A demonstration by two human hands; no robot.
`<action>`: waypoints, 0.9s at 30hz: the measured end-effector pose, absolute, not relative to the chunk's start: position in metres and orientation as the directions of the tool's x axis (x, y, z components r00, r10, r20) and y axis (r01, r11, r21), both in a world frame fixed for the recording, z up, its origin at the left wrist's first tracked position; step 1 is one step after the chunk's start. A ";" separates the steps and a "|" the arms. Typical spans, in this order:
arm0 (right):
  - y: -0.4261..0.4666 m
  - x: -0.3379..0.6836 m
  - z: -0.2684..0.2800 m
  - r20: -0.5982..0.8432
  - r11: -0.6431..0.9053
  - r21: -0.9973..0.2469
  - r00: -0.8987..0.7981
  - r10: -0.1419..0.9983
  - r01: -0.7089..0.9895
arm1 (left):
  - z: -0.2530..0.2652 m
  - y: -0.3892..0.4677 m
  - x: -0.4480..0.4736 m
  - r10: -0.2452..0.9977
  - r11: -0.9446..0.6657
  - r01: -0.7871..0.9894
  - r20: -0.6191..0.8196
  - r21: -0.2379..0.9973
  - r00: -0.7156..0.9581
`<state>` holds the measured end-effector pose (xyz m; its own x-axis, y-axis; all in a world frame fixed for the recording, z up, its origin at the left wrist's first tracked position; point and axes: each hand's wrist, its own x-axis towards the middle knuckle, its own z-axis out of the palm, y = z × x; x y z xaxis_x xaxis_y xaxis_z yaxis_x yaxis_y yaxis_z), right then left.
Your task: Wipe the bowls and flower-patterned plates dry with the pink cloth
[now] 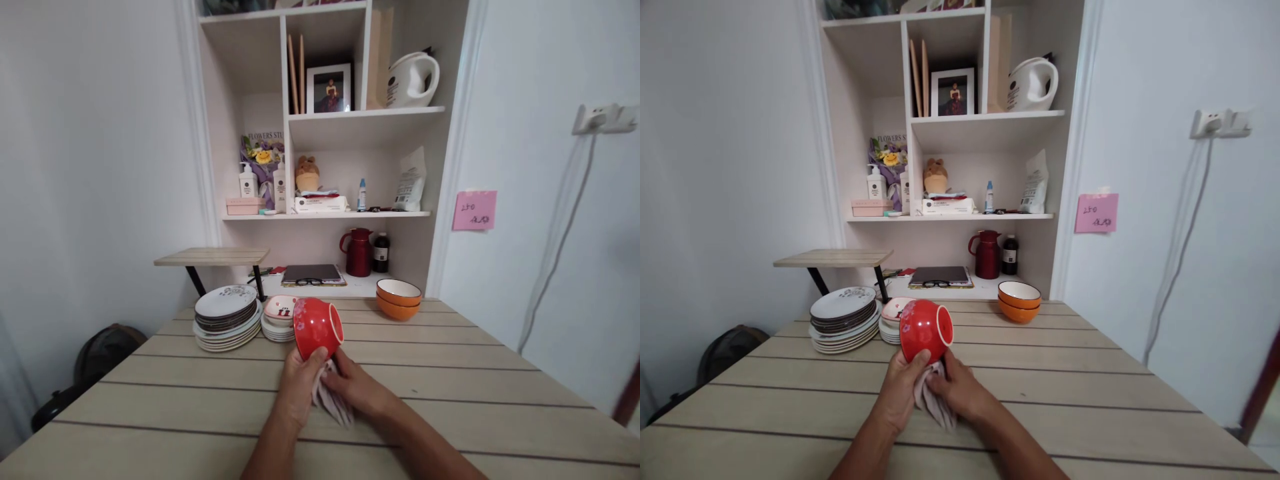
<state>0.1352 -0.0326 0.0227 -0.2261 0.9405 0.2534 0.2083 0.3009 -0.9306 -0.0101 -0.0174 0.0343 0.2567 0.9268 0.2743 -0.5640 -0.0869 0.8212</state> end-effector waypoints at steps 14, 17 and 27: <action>-0.039 0.146 0.051 0.204 0.202 -0.959 0.009 0.979 -0.199 | 0.021 -0.011 -0.003 0.616 -0.780 0.313 0.753 0.542 0.229; -0.047 0.142 0.055 0.175 0.167 -0.908 0.016 0.984 -0.384 | 0.021 -0.009 -0.007 0.535 -0.820 0.393 0.800 0.415 0.272; -0.059 0.105 0.056 0.240 0.303 -0.831 0.190 0.952 -0.467 | 0.023 -0.012 0.000 0.500 -0.866 0.273 0.748 0.419 0.437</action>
<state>0.1054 -0.0585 0.0563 0.1904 0.9519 0.2400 -0.4670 0.3029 -0.8308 -0.0003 -0.0116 0.0229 0.4371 0.4996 0.7479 0.2729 -0.8660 0.4190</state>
